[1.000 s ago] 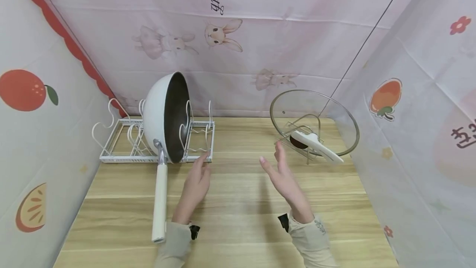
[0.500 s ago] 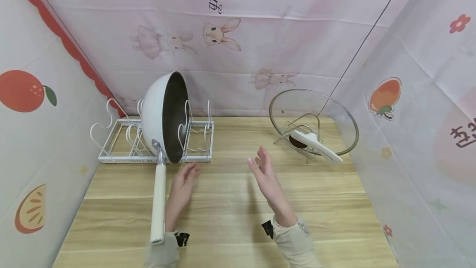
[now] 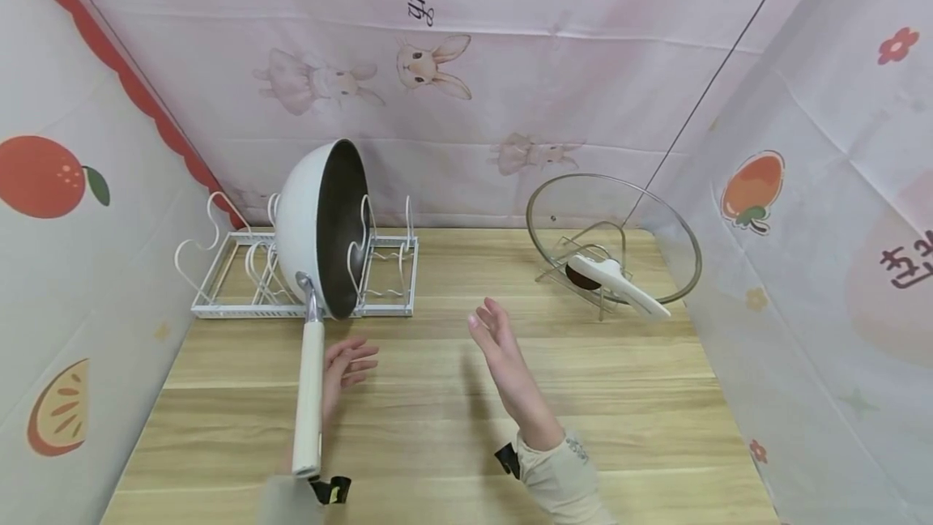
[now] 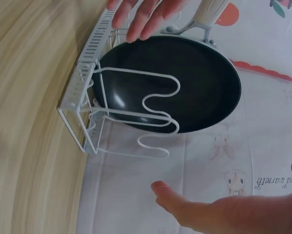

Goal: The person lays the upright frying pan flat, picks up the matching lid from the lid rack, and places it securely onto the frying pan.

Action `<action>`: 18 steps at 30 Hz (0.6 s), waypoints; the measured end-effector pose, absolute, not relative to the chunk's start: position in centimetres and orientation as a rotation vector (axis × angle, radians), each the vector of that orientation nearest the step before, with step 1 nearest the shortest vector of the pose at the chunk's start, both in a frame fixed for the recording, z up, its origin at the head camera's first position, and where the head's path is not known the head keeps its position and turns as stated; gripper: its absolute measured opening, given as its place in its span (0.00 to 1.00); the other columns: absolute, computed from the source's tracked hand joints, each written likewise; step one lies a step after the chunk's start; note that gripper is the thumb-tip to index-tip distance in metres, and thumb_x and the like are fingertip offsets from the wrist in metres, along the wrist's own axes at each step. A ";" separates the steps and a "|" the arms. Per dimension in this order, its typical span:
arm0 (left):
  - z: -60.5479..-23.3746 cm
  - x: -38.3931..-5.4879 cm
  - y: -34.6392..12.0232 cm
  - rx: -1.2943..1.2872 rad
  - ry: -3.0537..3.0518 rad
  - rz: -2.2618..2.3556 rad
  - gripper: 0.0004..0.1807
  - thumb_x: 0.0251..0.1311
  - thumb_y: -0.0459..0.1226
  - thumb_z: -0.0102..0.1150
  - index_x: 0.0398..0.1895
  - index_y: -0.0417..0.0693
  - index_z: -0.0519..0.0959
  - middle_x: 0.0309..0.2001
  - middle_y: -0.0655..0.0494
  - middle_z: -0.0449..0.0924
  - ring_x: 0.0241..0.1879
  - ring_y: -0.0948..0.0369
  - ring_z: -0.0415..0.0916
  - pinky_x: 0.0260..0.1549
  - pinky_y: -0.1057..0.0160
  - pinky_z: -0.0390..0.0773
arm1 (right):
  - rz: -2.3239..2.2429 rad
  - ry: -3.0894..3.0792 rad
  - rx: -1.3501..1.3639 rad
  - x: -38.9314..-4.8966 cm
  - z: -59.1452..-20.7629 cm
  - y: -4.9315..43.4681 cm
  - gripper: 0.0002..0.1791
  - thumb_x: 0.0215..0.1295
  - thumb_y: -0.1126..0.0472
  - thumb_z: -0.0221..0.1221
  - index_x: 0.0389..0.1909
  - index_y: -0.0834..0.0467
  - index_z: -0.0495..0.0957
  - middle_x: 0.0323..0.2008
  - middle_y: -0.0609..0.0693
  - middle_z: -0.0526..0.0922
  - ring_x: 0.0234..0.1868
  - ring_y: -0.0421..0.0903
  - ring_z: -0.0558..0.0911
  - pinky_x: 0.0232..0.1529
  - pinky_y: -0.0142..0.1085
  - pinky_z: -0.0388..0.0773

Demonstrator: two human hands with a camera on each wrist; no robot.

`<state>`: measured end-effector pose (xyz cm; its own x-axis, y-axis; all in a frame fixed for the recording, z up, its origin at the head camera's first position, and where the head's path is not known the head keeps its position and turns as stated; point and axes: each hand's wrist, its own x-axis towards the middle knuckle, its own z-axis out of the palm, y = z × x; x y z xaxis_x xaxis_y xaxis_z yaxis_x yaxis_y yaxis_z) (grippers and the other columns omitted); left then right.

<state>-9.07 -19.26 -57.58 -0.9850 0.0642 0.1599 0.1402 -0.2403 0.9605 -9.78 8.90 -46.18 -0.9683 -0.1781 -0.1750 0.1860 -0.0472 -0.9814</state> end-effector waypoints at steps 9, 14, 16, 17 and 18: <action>-59.7 -11.6 -23.9 -0.660 -1.700 -3.058 0.16 0.77 0.47 0.42 0.59 0.60 0.75 0.55 0.58 0.82 0.52 0.59 0.81 0.51 0.62 0.81 | -2.047 1.909 -0.032 -9.3 -46.3 6.7 0.42 0.74 0.43 0.51 0.77 0.60 0.44 0.74 0.65 0.54 0.74 0.61 0.55 0.73 0.60 0.47; -57.5 -11.4 -24.2 -0.659 -1.455 -3.414 0.28 0.80 0.38 0.18 0.61 0.52 0.75 0.58 0.52 0.80 0.57 0.55 0.79 0.56 0.60 0.78 | -2.046 1.841 -0.075 -8.9 -46.2 5.2 0.42 0.74 0.44 0.50 0.76 0.64 0.47 0.72 0.65 0.58 0.72 0.60 0.59 0.73 0.56 0.52; -56.6 -11.3 -24.2 -0.539 -1.372 -3.515 0.29 0.80 0.37 0.18 0.59 0.50 0.76 0.57 0.50 0.81 0.57 0.54 0.78 0.58 0.58 0.77 | -2.055 1.791 -0.086 -8.7 -46.1 4.7 0.41 0.74 0.45 0.50 0.75 0.65 0.47 0.71 0.66 0.59 0.72 0.59 0.61 0.73 0.53 0.53; -56.1 -11.2 -24.2 -0.487 -1.371 -3.528 0.27 0.81 0.37 0.20 0.58 0.50 0.77 0.57 0.50 0.81 0.57 0.54 0.79 0.58 0.59 0.77 | -2.061 1.760 -0.089 -8.6 -46.1 4.4 0.41 0.74 0.45 0.50 0.75 0.65 0.47 0.71 0.66 0.59 0.72 0.59 0.62 0.73 0.52 0.54; -55.3 -11.0 -24.1 -0.442 -1.391 -3.521 0.23 0.81 0.37 0.28 0.57 0.50 0.78 0.56 0.50 0.82 0.56 0.54 0.79 0.57 0.59 0.77 | -2.072 1.721 -0.091 -8.5 -46.0 4.2 0.41 0.74 0.46 0.50 0.75 0.66 0.47 0.70 0.67 0.60 0.71 0.59 0.62 0.73 0.52 0.54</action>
